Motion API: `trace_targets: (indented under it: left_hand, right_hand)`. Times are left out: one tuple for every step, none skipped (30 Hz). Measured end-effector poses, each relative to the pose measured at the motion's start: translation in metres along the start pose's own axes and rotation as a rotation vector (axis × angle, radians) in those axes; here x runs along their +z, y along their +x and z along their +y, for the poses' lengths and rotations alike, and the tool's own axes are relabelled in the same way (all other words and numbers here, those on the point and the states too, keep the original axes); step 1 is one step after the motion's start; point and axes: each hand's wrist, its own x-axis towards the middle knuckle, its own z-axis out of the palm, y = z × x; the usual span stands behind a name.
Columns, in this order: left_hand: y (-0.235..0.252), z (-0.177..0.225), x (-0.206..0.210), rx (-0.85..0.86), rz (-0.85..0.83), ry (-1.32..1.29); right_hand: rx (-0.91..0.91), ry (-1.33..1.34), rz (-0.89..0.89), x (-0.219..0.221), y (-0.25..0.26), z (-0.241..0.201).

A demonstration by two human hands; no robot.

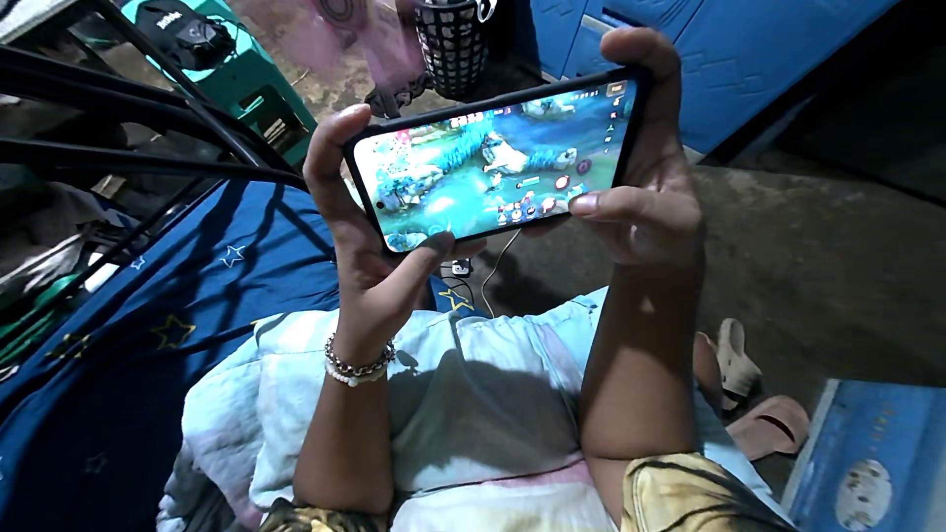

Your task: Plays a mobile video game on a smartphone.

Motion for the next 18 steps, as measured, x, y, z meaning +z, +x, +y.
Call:
trace_targets:
  left_hand:
    - [0.0,-0.0001,0.0002,-0.001,-0.001,-0.008]
    - [-0.0001,-0.0001,0.0005,-0.003,0.0,-0.015]
    - [-0.0002,0.0,0.001,-0.005,0.004,-0.021]
    - [-0.0005,0.0,0.0012,-0.004,0.005,-0.022]
    - [-0.0006,-0.0001,0.0011,-0.002,0.006,-0.013]
    - [-0.0006,-0.0004,0.0008,0.004,0.007,0.002]
    - [-0.0006,-0.0008,0.0006,0.011,0.007,0.012]
    - [-0.0006,-0.0009,0.0005,0.016,0.005,0.022]
    - [-0.0008,-0.0009,0.0006,0.019,0.007,0.027]
    - [-0.0009,-0.0008,0.0011,0.018,0.013,0.025]
    - [-0.0009,-0.0007,0.0017,0.014,0.02,0.025]
    - [-0.0009,-0.0004,0.0021,0.01,0.022,0.028]
    - [-0.0008,0.0001,0.0026,0.003,0.028,0.03]
    - [-0.0008,0.0002,0.0027,0.002,0.03,0.04]
    - [-0.0008,0.0,0.0025,0.003,0.031,0.045]
    - [-0.0009,-0.0003,0.0022,0.003,0.03,0.046]
    - [-0.0009,-0.0006,0.0021,0.003,0.032,0.044]
    - [-0.0008,-0.001,0.0021,0.006,0.032,0.039]
  right_hand:
    - [-0.001,-0.003,0.004,0.0,0.0,0.0001]
    - [-0.006,-0.015,0.002,-0.0002,0.0001,0.0003]
    - [-0.009,-0.019,0.004,-0.0003,0.0,0.0005]
    - [-0.012,-0.022,0.003,-0.0003,0.0001,0.0007]
    - [-0.015,-0.026,0.001,0.0,0.0001,0.0007]
    - [-0.016,-0.028,0.002,0.0008,0.0001,0.0003]
    - [-0.015,-0.022,0.004,0.0014,0.0,0.0001]
    - [-0.015,-0.016,0.005,0.0016,0.0,0.0002]
    - [-0.011,-0.01,0.003,0.0015,-0.0002,0.0002]
    - [-0.003,-0.003,0.004,0.0016,-0.0003,0.0]
    - [0.005,-0.005,0.004,0.0018,-0.0008,-0.0002]
    - [0.013,0.002,0.01,0.0023,-0.0011,-0.0004]
    - [0.015,0.001,0.009,0.0024,-0.0011,-0.0005]
    - [0.013,-0.006,0.011,0.0025,-0.0011,-0.0005]
    - [0.012,-0.015,0.015,0.0025,-0.0012,-0.0003]
    - [0.015,-0.026,0.021,0.0028,-0.0011,-0.0003]
    - [0.012,-0.034,0.019,0.0028,-0.0012,-0.0004]
    - [0.008,-0.039,0.02,0.0028,-0.0011,-0.0005]
